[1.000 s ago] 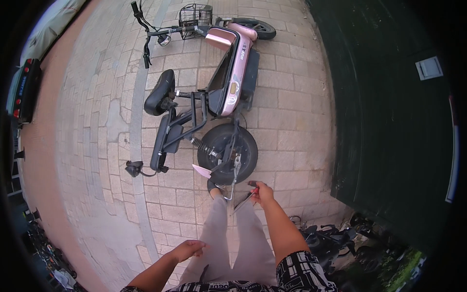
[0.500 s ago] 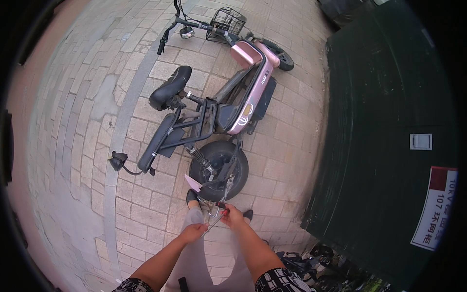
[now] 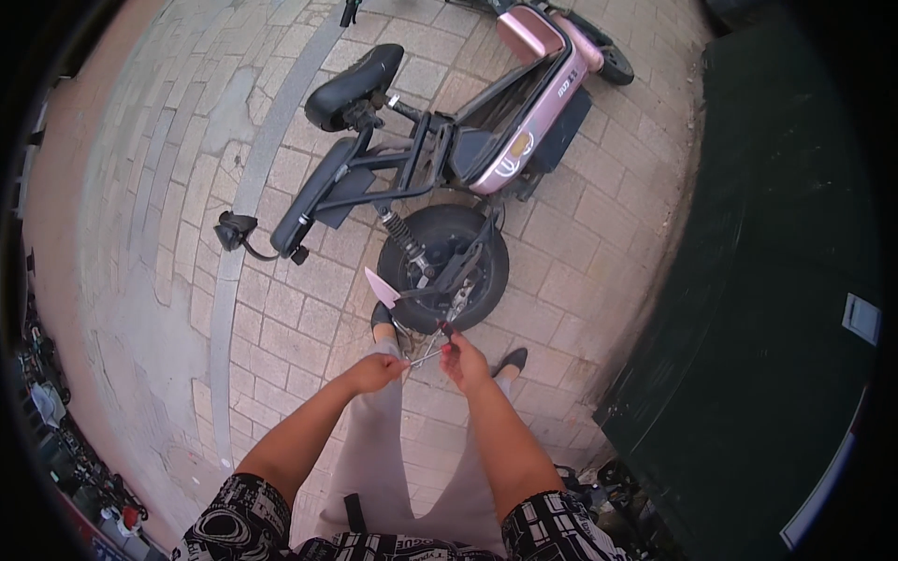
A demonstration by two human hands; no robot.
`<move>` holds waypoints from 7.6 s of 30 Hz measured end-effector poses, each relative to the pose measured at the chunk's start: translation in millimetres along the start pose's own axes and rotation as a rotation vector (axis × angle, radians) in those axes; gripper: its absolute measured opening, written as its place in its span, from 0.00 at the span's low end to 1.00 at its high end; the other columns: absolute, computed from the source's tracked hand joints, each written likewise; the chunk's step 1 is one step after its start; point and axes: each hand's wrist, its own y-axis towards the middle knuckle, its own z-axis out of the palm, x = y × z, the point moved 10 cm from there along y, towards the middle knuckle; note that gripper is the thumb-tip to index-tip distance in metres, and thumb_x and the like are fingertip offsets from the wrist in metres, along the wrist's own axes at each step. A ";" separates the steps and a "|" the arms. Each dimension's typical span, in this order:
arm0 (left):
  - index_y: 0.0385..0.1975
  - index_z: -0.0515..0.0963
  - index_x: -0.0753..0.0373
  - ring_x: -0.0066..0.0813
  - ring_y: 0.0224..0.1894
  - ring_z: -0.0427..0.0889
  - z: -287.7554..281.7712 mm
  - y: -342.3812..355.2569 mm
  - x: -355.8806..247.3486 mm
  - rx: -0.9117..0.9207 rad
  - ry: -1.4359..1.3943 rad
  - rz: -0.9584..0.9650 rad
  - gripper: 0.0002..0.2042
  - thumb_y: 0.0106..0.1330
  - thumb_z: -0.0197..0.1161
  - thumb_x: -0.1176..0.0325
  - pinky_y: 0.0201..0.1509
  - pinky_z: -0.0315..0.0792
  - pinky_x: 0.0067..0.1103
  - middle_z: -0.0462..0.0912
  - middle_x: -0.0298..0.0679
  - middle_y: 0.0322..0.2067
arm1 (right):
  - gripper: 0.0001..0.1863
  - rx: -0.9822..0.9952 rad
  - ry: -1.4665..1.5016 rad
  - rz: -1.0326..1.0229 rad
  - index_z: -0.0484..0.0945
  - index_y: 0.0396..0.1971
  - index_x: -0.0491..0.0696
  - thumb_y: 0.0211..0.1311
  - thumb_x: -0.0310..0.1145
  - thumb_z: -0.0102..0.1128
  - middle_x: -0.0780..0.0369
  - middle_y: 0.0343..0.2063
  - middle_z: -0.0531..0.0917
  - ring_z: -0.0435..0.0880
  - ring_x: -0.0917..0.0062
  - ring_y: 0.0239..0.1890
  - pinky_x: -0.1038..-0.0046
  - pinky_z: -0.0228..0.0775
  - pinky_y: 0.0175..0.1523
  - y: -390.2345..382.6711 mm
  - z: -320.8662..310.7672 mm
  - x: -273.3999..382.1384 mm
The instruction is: The person lays an electric scooter on its side and removes the kickstand assembly from the rear wheel frame using a hand tool.
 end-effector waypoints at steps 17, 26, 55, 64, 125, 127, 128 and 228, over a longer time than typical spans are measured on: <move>0.31 0.80 0.64 0.37 0.34 0.78 75.7 195.3 -71.1 -0.012 0.205 0.147 0.17 0.68 0.52 0.57 0.42 0.70 0.26 0.80 0.45 0.29 | 0.13 0.024 -0.082 -0.055 0.75 0.23 0.47 0.59 0.41 0.51 0.65 0.18 0.78 0.75 0.82 0.17 0.77 0.73 0.23 127.3 -132.8 108.5; 0.29 0.77 0.64 0.52 0.36 0.77 37.3 226.0 -72.5 -0.195 0.655 0.188 0.16 0.67 0.51 0.56 0.39 0.71 0.38 0.79 0.50 0.30 | 0.13 -0.012 -0.075 -0.165 0.74 0.23 0.45 0.58 0.39 0.53 0.64 0.18 0.78 0.75 0.81 0.14 0.77 0.71 0.21 176.1 -113.3 117.5; 0.28 0.78 0.63 0.50 0.36 0.79 -57.3 261.4 -56.2 0.015 0.829 0.329 0.17 0.66 0.51 0.56 0.39 0.72 0.37 0.81 0.47 0.31 | 0.07 -0.072 0.396 0.097 0.72 0.28 0.46 0.64 0.33 0.50 0.64 0.21 0.76 0.65 0.87 0.13 0.86 0.53 0.14 214.6 -27.5 91.5; 0.26 0.80 0.64 0.53 0.36 0.79 -52.1 260.2 -32.8 0.117 0.739 0.264 0.26 0.69 0.43 0.49 0.41 0.72 0.38 0.81 0.51 0.28 | 0.07 -0.165 0.149 0.118 0.72 0.29 0.47 0.65 0.34 0.50 0.67 0.21 0.74 0.59 0.90 0.13 0.86 0.45 0.13 216.1 -21.0 87.6; 0.25 0.79 0.61 0.44 0.32 0.82 -24.2 273.2 -20.3 -0.103 0.814 0.179 0.21 0.65 0.47 0.50 0.35 0.75 0.35 0.82 0.45 0.27 | 0.21 0.104 0.981 -0.207 0.65 0.18 0.53 0.63 0.52 0.49 0.71 0.10 0.61 0.57 0.81 0.13 0.75 0.50 0.21 240.3 17.6 81.2; 0.25 0.79 0.60 0.43 0.31 0.82 -27.0 275.8 -11.7 -0.143 0.809 0.170 0.20 0.65 0.48 0.50 0.34 0.75 0.34 0.83 0.44 0.26 | 0.22 -0.015 0.947 -0.119 0.56 0.13 0.55 0.65 0.48 0.43 0.70 0.08 0.52 0.51 0.80 0.11 0.75 0.48 0.22 250.1 19.1 73.8; 0.25 0.79 0.59 0.41 0.31 0.82 -30.9 275.8 -7.2 -0.181 0.811 0.165 0.20 0.64 0.48 0.50 0.33 0.75 0.34 0.83 0.43 0.26 | 0.22 -0.016 0.938 -0.114 0.56 0.13 0.55 0.65 0.48 0.43 0.70 0.08 0.52 0.51 0.80 0.11 0.75 0.48 0.22 248.8 25.4 73.7; 0.21 0.75 0.65 0.55 0.27 0.78 120.9 251.4 93.2 -0.570 -0.073 0.152 0.22 0.70 0.45 0.55 0.32 0.70 0.42 0.79 0.55 0.23 | 0.18 -0.176 0.169 -0.379 0.63 0.23 0.51 0.63 0.48 0.54 0.70 0.10 0.57 0.50 0.85 0.10 0.79 0.43 0.17 237.1 -63.6 34.3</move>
